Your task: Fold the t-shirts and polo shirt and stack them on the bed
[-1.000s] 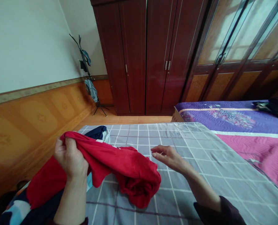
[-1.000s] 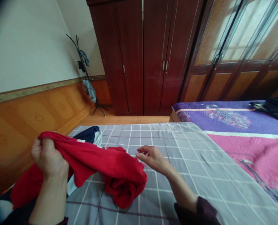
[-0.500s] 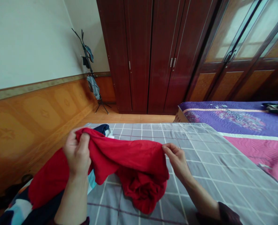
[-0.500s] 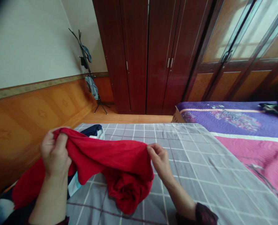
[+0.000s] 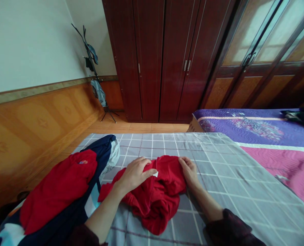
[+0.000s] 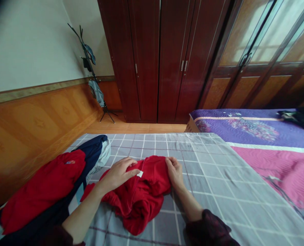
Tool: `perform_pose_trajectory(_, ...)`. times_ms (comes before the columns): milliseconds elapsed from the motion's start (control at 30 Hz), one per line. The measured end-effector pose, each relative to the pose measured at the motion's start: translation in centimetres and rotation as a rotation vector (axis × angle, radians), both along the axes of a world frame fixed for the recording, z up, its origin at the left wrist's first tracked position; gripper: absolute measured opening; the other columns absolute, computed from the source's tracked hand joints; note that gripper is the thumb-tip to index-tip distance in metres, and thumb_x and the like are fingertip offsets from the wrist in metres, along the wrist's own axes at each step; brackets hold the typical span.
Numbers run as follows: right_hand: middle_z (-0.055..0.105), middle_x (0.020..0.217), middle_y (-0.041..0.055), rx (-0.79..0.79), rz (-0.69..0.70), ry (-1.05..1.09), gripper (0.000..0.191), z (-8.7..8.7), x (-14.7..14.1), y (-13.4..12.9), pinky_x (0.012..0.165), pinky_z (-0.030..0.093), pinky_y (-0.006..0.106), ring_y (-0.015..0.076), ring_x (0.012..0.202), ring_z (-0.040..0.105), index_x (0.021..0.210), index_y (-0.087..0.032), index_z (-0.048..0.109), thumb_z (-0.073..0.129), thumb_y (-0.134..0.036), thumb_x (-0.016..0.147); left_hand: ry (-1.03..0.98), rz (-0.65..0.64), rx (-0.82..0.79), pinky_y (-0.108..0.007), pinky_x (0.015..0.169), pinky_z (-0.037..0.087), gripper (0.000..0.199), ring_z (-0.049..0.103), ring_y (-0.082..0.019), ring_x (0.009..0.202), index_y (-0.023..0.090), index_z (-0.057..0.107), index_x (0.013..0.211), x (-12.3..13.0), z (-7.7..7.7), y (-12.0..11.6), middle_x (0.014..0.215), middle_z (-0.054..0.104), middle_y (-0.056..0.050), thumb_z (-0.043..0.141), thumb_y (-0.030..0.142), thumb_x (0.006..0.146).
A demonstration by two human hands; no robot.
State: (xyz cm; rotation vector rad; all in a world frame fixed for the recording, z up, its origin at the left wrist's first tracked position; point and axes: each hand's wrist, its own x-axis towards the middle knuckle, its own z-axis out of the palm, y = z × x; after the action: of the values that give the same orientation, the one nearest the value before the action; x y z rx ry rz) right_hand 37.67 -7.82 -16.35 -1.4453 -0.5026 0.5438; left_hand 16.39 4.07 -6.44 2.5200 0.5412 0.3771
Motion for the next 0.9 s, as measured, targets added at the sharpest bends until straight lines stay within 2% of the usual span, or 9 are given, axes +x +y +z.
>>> perform_pose_trajectory(133,0.067,0.072,0.0052,-0.047,0.15,-0.036,0.045,0.0,-0.3,0.3,0.056,0.047,0.028,0.0177,0.061,0.061,0.086,-0.016,0.063,0.066,-0.057,0.068,0.052,0.105,0.126,-0.034,0.083,0.042,0.033,0.058,-0.024,0.091,0.018,0.065,0.09,2.1,-3.3,-1.0,0.09,0.064,-0.006,0.064,0.049,0.077)
perform_pose_trajectory(200,0.069,0.075,0.0064,-0.084,0.199,-0.073,0.053,-0.1,-0.3,0.5,0.057,0.048,0.029,0.0191,0.063,0.062,0.1,-0.015,0.062,0.067,-0.055,0.067,0.064,0.142,0.144,-0.034,0.08,0.042,0.021,0.058,-0.024,0.087,0.018,0.065,0.083,2.6,-4.1,-1.2,0.084,0.063,-0.005,0.066,0.038,0.075)
perform_pose_trajectory(300,0.069,0.072,0.0049,-0.152,0.241,-0.171,0.057,-0.5,-0.1,0.6,0.058,0.048,0.029,0.0189,0.062,0.062,0.11,-0.011,0.061,0.068,-0.046,0.066,0.037,0.164,0.105,-0.03,0.073,0.041,0.009,0.058,-0.02,0.077,0.018,0.059,0.072,2.6,-4.2,-1.1,0.076,0.061,-0.003,0.056,0.023,0.078)
perform_pose_trajectory(400,0.069,0.071,0.0034,-0.219,0.246,-0.288,0.055,-0.7,0.2,0.5,0.063,0.048,0.031,0.0192,0.065,0.062,0.113,-0.012,0.063,0.067,-0.038,0.066,-0.101,0.116,-0.089,-0.027,0.069,0.041,0.012,0.056,-0.017,0.072,0.019,0.053,0.07,2.5,-3.6,-0.8,0.073,0.059,-0.001,0.048,0.021,0.081)
perform_pose_trajectory(533,0.072,0.087,0.0075,-0.274,0.208,-0.4,0.055,-0.7,0.5,0.5,0.077,0.048,0.036,0.0233,0.078,0.064,0.116,-0.013,0.064,0.065,-0.033,0.065,-0.315,-0.064,-0.457,-0.028,0.085,0.042,0.012,0.058,-0.02,0.094,0.018,0.053,0.075,2.3,-2.6,-0.9,0.095,0.064,-0.005,0.047,0.025,0.083)
perform_pose_trajectory(633,0.072,0.094,0.0082,-0.269,0.2,-0.435,0.046,-0.7,0.6,0.6,0.081,0.047,0.038,0.0247,0.084,0.065,0.109,-0.016,0.068,0.062,-0.03,0.066,-0.294,-0.116,-0.585,-0.03,0.089,0.041,0.016,0.056,-0.02,0.099,0.017,0.055,0.085,2.2,-2.2,-1.3,0.1,0.064,-0.006,0.044,0.028,0.085)
perform_pose_trajectory(800,0.073,0.083,0.006,-0.191,0.192,-0.419,0.026,-0.9,0.6,0.6,0.076,0.049,0.034,0.0222,0.079,0.065,0.087,-0.018,0.073,0.054,-0.028,0.072,-0.142,-0.068,-0.482,-0.025,0.07,0.044,0.018,0.054,-0.014,0.07,0.018,0.051,0.087,2.4,-3.3,-1.7,0.075,0.057,0.002,0.041,0.032,0.088)
perform_pose_trajectory(867,0.072,0.082,0.0062,-0.157,0.16,-0.391,0.027,-1.0,0.7,0.5,0.073,0.05,0.033,0.0215,0.076,0.065,0.088,-0.017,0.072,0.053,-0.029,0.074,-0.103,-0.038,-0.405,-0.026,0.074,0.045,0.015,0.057,-0.015,0.075,0.019,0.052,0.094,2.6,-4.2,-1.8,0.082,0.061,0.001,0.05,0.028,0.083)
perform_pose_trajectory(900,0.072,0.081,0.0064,-0.143,0.144,-0.375,0.027,-1.0,0.7,0.5,0.072,0.05,0.033,0.0213,0.075,0.065,0.088,-0.016,0.071,0.053,-0.03,0.074,-0.101,-0.027,-0.376,-0.027,0.081,0.045,0.021,0.059,-0.016,0.083,0.019,0.052,0.1,2.8,-4.6,-1.8,0.092,0.064,-0.001,0.054,0.025,0.079)
